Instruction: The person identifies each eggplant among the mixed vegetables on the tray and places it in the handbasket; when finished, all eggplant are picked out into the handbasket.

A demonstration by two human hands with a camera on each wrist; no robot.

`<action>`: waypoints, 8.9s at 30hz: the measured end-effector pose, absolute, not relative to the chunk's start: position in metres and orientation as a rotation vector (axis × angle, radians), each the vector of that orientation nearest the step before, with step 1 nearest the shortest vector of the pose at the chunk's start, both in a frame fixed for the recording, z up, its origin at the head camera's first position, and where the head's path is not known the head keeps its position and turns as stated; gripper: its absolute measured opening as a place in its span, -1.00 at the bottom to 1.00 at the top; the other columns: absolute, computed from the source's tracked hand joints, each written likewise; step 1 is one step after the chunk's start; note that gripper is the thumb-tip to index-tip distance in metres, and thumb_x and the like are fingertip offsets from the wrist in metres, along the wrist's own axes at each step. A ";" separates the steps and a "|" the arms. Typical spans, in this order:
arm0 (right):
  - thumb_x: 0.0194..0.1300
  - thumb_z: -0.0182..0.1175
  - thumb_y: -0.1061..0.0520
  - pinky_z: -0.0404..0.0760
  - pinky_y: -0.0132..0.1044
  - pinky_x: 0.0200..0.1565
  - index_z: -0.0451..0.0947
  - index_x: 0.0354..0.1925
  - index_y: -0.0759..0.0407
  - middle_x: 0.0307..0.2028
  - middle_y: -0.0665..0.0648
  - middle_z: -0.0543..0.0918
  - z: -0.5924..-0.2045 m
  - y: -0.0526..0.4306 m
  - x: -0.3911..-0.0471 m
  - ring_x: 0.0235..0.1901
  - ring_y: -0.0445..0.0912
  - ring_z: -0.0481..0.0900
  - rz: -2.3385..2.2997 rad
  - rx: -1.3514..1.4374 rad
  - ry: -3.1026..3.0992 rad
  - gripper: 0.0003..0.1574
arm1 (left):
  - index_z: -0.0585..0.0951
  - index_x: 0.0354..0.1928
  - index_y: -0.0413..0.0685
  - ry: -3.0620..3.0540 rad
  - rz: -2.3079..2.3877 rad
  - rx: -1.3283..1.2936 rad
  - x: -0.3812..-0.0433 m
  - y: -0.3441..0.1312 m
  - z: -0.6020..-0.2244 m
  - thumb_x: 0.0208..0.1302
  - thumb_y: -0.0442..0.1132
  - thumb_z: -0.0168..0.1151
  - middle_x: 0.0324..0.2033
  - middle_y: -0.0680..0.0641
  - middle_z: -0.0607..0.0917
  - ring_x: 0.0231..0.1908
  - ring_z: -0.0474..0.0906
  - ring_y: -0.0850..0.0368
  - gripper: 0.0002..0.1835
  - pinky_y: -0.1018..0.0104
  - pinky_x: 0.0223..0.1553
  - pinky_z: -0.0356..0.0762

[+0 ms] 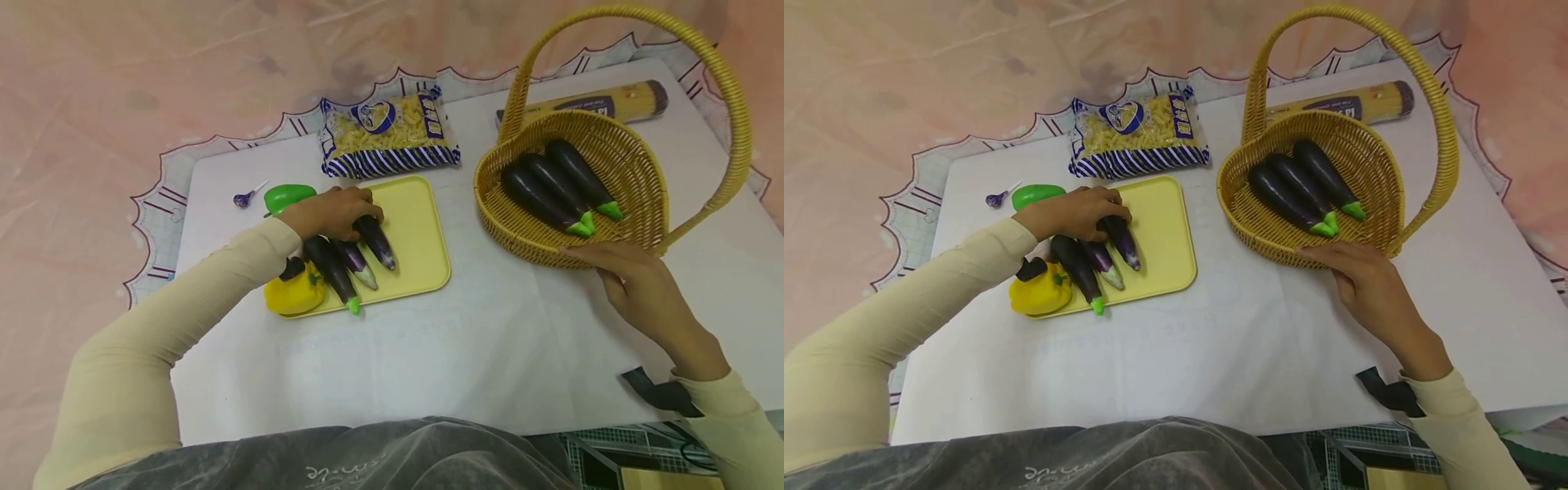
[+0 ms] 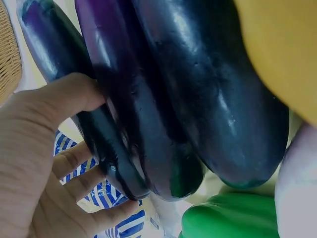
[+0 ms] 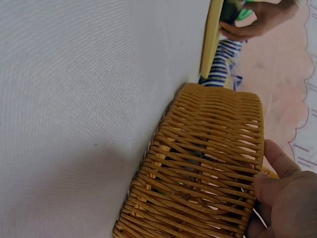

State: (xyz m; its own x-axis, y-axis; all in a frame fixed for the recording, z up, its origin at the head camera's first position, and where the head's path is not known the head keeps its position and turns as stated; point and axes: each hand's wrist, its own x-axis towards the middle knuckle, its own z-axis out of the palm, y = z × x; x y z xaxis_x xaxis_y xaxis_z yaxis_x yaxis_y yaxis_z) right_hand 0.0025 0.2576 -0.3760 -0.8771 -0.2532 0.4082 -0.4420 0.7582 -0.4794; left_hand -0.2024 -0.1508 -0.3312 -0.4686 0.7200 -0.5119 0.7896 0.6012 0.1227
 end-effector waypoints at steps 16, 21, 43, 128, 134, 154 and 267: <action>-0.01 0.25 0.65 0.16 -0.70 0.08 0.68 0.06 0.09 -0.10 0.26 0.72 -0.374 0.259 0.004 -0.10 0.15 0.63 0.816 0.527 -2.645 -0.26 | 0.53 0.19 0.08 2.303 -0.184 1.216 -0.203 -0.150 -0.330 0.19 -0.25 0.40 0.03 -0.20 0.46 0.03 0.39 -0.13 -0.50 -0.12 0.04 0.47; -0.01 0.25 0.65 0.24 -0.65 0.11 0.69 0.05 0.08 -0.11 0.26 0.72 -0.374 0.259 0.004 -0.10 0.16 0.62 0.828 0.518 -2.642 -0.27 | 0.53 0.16 0.09 2.300 -0.170 1.222 -0.203 -0.148 -0.328 0.18 -0.25 0.41 0.02 -0.20 0.47 0.00 0.39 -0.12 -0.51 -0.10 0.02 0.47; -0.02 0.25 0.66 0.17 -0.69 0.12 0.69 0.05 0.10 -0.09 0.27 0.72 -0.373 0.255 0.004 -0.09 0.17 0.61 0.844 0.537 -2.634 -0.27 | 0.55 0.16 0.08 2.310 -0.126 1.222 -0.206 -0.135 -0.316 0.13 -0.34 0.40 -0.04 -0.17 0.47 -0.14 0.40 -0.06 -0.48 0.08 -0.09 0.47; -0.03 0.26 0.67 0.13 -0.70 0.13 0.70 0.01 0.15 -0.10 0.24 0.72 -0.382 0.259 0.003 -0.09 0.17 0.61 0.883 0.549 -2.579 -0.31 | 0.51 0.25 0.13 2.300 -0.213 1.550 -0.211 0.006 -0.265 0.22 -0.26 0.31 0.11 -0.18 0.49 0.00 0.43 -0.05 -0.47 0.04 0.03 0.51; -0.02 0.26 0.66 0.17 -0.67 0.12 0.70 0.01 0.15 -0.08 0.24 0.72 -0.381 0.259 0.003 -0.08 0.17 0.62 0.879 0.553 -2.581 -0.32 | 0.51 0.24 0.15 2.302 -0.209 1.535 -0.211 0.017 -0.265 0.23 -0.23 0.33 0.14 -0.15 0.48 0.07 0.42 -0.03 -0.49 0.02 0.06 0.50; 0.02 0.26 0.63 0.44 -0.18 -0.04 0.69 0.02 0.12 -0.09 0.22 0.72 -0.382 0.260 0.004 -0.11 0.15 0.62 0.855 0.543 -2.597 -0.33 | 0.48 0.24 0.12 2.279 -0.225 1.519 -0.213 0.050 -0.267 0.29 -0.19 0.29 0.17 -0.10 0.44 0.11 0.35 0.01 -0.52 0.09 0.13 0.46; 0.02 0.20 0.64 0.44 0.04 -0.06 0.67 0.08 0.07 -0.08 0.21 0.71 -0.384 0.263 0.003 -0.08 0.13 0.60 0.868 0.587 -2.578 -0.26 | 0.17 0.48 0.30 2.273 -0.637 1.513 -0.227 0.180 -0.304 0.41 -0.10 0.04 0.44 -0.03 0.18 0.42 0.13 0.04 -0.37 -0.14 0.40 0.07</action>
